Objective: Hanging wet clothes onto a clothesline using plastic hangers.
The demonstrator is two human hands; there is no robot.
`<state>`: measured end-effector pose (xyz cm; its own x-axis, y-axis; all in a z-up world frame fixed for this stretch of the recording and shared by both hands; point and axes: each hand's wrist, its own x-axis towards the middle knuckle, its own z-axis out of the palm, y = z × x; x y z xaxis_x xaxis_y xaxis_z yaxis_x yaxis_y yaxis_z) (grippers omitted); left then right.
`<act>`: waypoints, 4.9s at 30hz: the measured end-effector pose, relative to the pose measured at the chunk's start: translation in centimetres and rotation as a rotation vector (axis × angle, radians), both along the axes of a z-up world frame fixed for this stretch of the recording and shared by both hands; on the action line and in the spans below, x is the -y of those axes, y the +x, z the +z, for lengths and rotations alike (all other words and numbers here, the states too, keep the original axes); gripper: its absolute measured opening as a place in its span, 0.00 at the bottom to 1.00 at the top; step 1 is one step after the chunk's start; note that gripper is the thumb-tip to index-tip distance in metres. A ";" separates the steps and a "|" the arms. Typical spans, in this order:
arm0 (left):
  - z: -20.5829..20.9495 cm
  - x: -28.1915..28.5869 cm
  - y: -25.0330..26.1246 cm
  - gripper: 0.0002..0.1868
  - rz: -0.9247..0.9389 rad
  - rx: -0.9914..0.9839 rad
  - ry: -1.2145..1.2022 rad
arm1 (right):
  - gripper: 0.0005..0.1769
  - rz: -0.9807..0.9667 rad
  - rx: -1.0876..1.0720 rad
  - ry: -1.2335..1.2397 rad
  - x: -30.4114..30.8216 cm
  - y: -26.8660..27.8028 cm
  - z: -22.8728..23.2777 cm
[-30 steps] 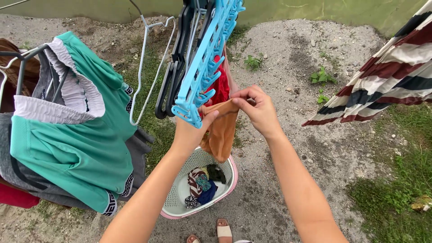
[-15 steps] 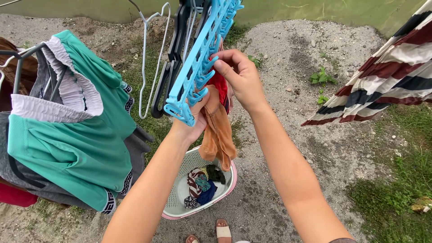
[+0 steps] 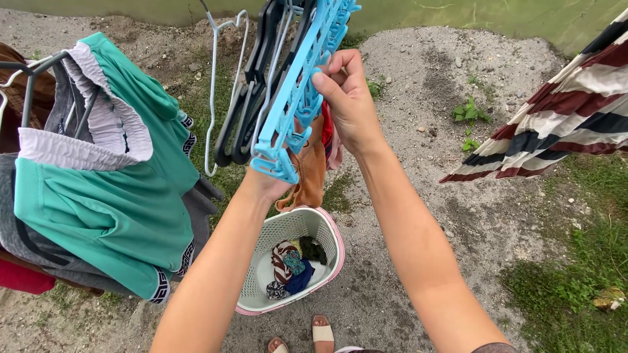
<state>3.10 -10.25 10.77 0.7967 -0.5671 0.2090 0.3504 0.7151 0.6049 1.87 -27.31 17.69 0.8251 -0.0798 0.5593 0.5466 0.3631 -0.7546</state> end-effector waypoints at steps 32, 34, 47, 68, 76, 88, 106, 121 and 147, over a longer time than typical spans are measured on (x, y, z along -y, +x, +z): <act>-4.8 -4.2 5.2 0.14 -0.012 -0.025 0.304 | 0.32 0.043 -0.136 -0.338 1.8 -0.3 -1.0; -5.9 -5.8 4.5 0.13 0.005 -0.083 0.428 | 0.35 0.009 -0.146 -0.360 1.9 -0.5 -2.1; -20.4 -21.6 -5.5 0.14 -0.037 -0.427 0.763 | 0.10 -0.685 -0.595 -0.396 3.9 -7.2 -35.0; -58.1 -31.8 -14.1 0.18 0.110 -0.786 1.065 | 0.25 0.288 -1.151 -1.631 -7.9 -12.4 -81.1; -67.9 -26.7 -10.2 0.35 0.127 -0.878 1.095 | 0.32 0.527 -0.934 -1.980 -12.8 -8.9 -95.6; -72.0 -24.2 -5.5 0.41 0.170 -1.080 1.117 | 0.45 0.756 -0.752 -1.874 -20.1 -6.6 -117.5; -68.0 -24.5 -9.6 0.34 0.131 -0.931 1.121 | 0.13 0.087 -1.495 -0.425 -17.4 -2.6 -86.2; -46.9 -21.7 -10.2 0.47 0.084 -0.097 1.338 | 0.30 0.712 -1.217 0.151 -16.4 -2.6 -38.4; -22.7 -15.1 -6.8 0.12 0.376 0.362 1.188 | 0.14 -0.311 -0.666 -0.430 5.8 -9.2 -20.0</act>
